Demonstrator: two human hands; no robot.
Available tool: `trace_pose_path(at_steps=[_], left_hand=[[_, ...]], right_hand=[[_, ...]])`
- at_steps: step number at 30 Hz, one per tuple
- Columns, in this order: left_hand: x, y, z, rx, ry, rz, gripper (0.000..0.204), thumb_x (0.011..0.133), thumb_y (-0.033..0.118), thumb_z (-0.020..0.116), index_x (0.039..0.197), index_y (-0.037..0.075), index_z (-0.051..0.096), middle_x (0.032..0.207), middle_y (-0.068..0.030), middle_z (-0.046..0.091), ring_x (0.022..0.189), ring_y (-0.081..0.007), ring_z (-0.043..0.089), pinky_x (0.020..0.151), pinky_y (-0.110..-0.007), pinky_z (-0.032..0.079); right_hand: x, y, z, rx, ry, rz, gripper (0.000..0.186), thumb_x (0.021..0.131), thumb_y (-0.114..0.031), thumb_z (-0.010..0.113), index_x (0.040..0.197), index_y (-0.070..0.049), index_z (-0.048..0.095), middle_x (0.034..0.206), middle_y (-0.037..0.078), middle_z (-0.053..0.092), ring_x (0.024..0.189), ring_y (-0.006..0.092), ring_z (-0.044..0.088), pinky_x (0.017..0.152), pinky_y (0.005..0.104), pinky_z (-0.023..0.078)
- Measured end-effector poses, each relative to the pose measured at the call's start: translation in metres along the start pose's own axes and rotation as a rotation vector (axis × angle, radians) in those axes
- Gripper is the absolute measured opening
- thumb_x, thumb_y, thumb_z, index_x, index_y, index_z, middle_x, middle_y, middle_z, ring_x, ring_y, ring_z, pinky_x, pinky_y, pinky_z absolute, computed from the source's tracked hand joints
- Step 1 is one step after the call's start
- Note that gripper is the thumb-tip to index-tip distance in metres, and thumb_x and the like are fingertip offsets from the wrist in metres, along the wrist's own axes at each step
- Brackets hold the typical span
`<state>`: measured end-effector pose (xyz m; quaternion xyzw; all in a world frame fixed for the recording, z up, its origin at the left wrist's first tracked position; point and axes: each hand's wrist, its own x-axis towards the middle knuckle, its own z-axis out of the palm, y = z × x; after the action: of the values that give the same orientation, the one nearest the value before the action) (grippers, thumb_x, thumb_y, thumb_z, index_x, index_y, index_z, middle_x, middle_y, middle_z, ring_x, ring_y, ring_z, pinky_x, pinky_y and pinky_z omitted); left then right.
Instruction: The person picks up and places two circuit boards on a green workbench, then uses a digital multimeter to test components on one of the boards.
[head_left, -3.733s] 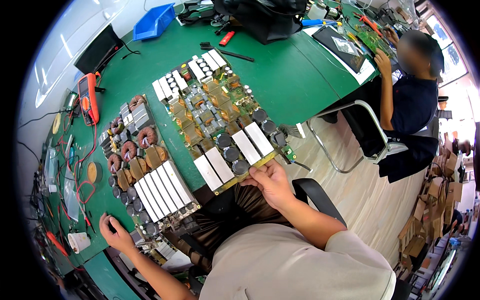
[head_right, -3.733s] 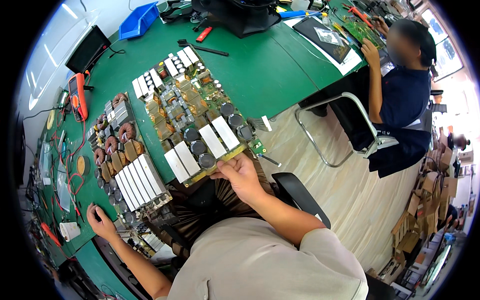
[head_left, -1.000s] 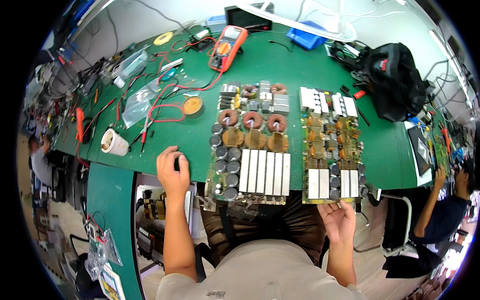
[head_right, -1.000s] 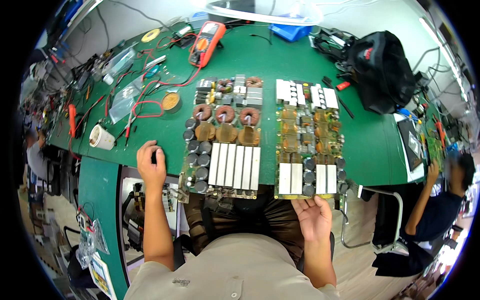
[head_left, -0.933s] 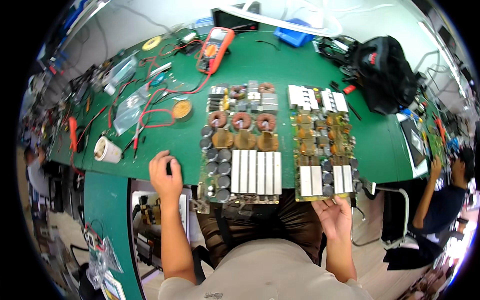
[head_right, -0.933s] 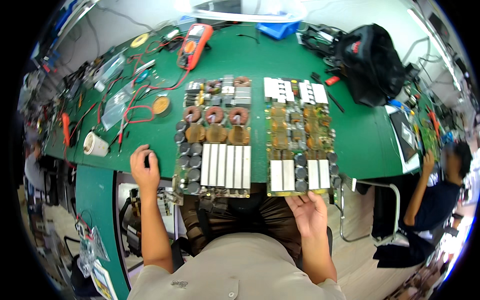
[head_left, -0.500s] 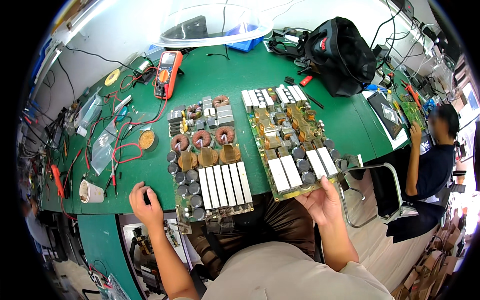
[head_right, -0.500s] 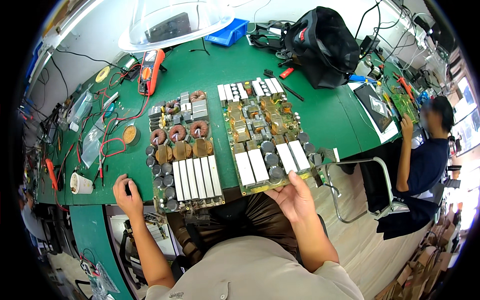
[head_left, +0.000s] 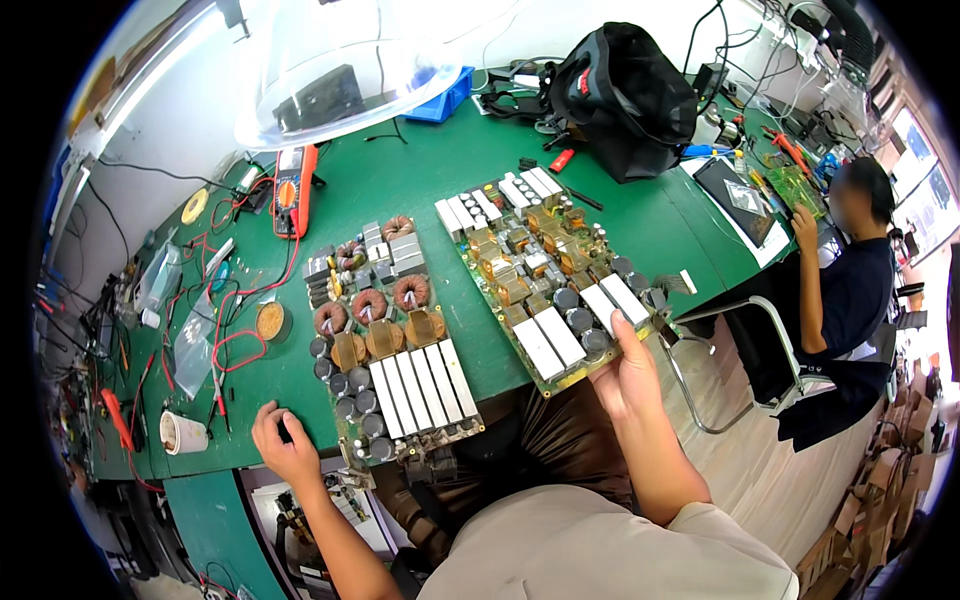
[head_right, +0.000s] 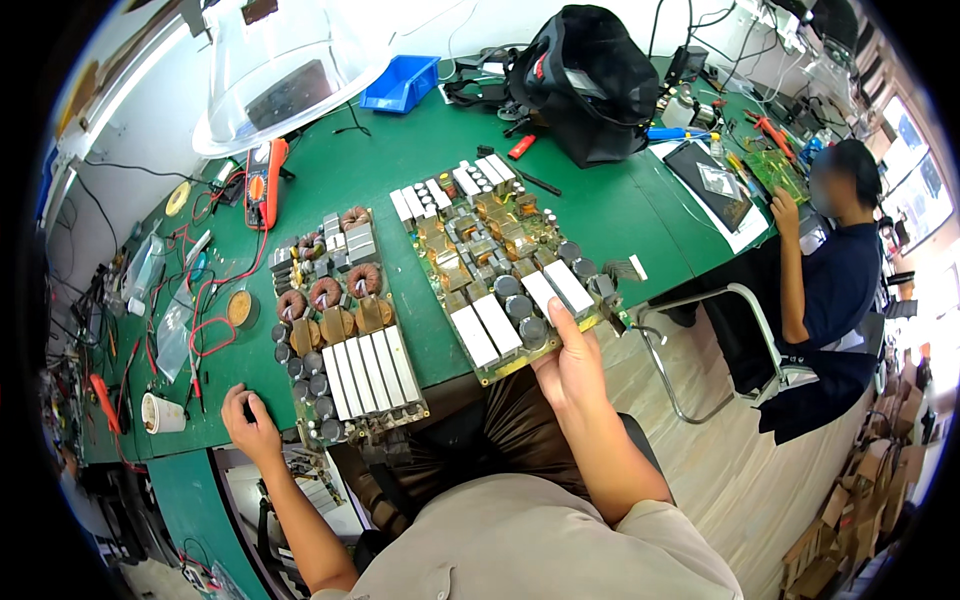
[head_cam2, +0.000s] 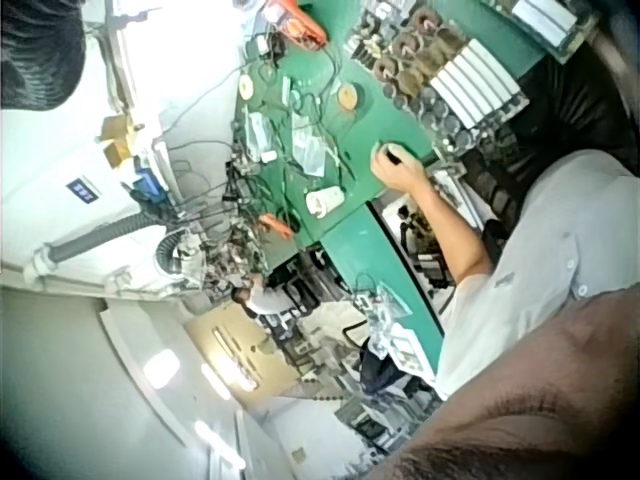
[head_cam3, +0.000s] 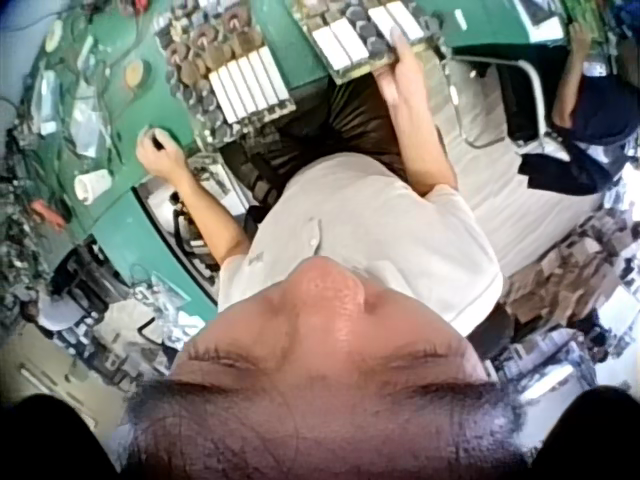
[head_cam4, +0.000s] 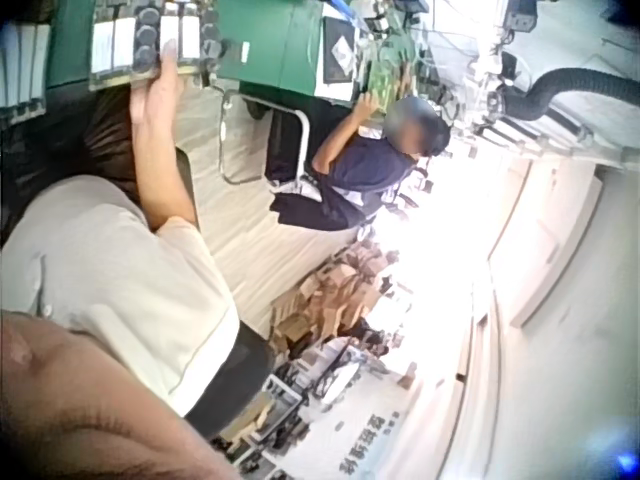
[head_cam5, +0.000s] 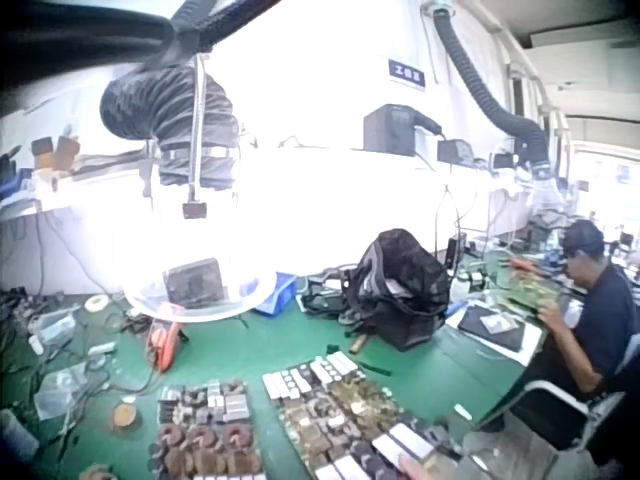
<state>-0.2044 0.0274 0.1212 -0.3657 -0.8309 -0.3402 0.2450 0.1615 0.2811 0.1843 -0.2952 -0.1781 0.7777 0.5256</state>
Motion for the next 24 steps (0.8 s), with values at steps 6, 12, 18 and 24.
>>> trace_pose_path(at_steps=[6, 12, 18, 24], left_hand=[[0.002, 0.003, 0.001, 0.004, -0.012, -0.002, 0.011, 0.090, 0.011, 0.059, 0.092, 0.001, 0.063, 0.111, -0.0163, 0.066, 0.104, -0.0349, 0.058, 0.091, -0.045, 0.045], [0.002, 0.006, 0.000, -0.006, -0.011, -0.001, 0.011, 0.090, 0.011, 0.059, 0.092, 0.001, 0.063, 0.111, -0.0161, 0.065, 0.104, -0.0346, 0.058, 0.090, -0.044, 0.045], [0.000, -0.005, -0.002, 0.016, -0.008, 0.004, 0.013, 0.090, 0.013, 0.059, 0.092, 0.001, 0.063, 0.112, -0.0161, 0.065, 0.104, -0.0343, 0.058, 0.090, -0.044, 0.045], [-0.001, -0.006, 0.002, 0.018, -0.031, -0.015, 0.017, 0.091, 0.016, 0.060, 0.094, 0.000, 0.064, 0.115, -0.0159, 0.065, 0.106, -0.0339, 0.058, 0.091, -0.044, 0.045]], right_hand=[[0.016, -0.002, -0.001, -0.048, -0.005, -0.091, 0.045, 0.088, -0.008, 0.070, 0.129, -0.002, 0.052, 0.123, 0.012, 0.063, 0.112, 0.0276, 0.062, 0.099, 0.0470, 0.051], [0.028, -0.014, -0.010, 0.039, 0.022, -0.089, 0.041, 0.082, -0.005, 0.070, 0.121, 0.001, 0.057, 0.114, 0.013, 0.066, 0.105, 0.0286, 0.065, 0.097, 0.0448, 0.052], [-0.014, -0.052, -0.039, 0.050, -0.013, -0.067, 0.043, 0.083, -0.005, 0.065, 0.124, 0.000, 0.057, 0.117, 0.013, 0.067, 0.106, 0.0294, 0.065, 0.099, 0.0450, 0.051], [-0.076, -0.100, -0.075, 0.121, -0.005, -0.203, 0.049, 0.082, -0.008, 0.063, 0.130, -0.001, 0.055, 0.123, 0.016, 0.065, 0.111, 0.0333, 0.064, 0.100, 0.0502, 0.050]])
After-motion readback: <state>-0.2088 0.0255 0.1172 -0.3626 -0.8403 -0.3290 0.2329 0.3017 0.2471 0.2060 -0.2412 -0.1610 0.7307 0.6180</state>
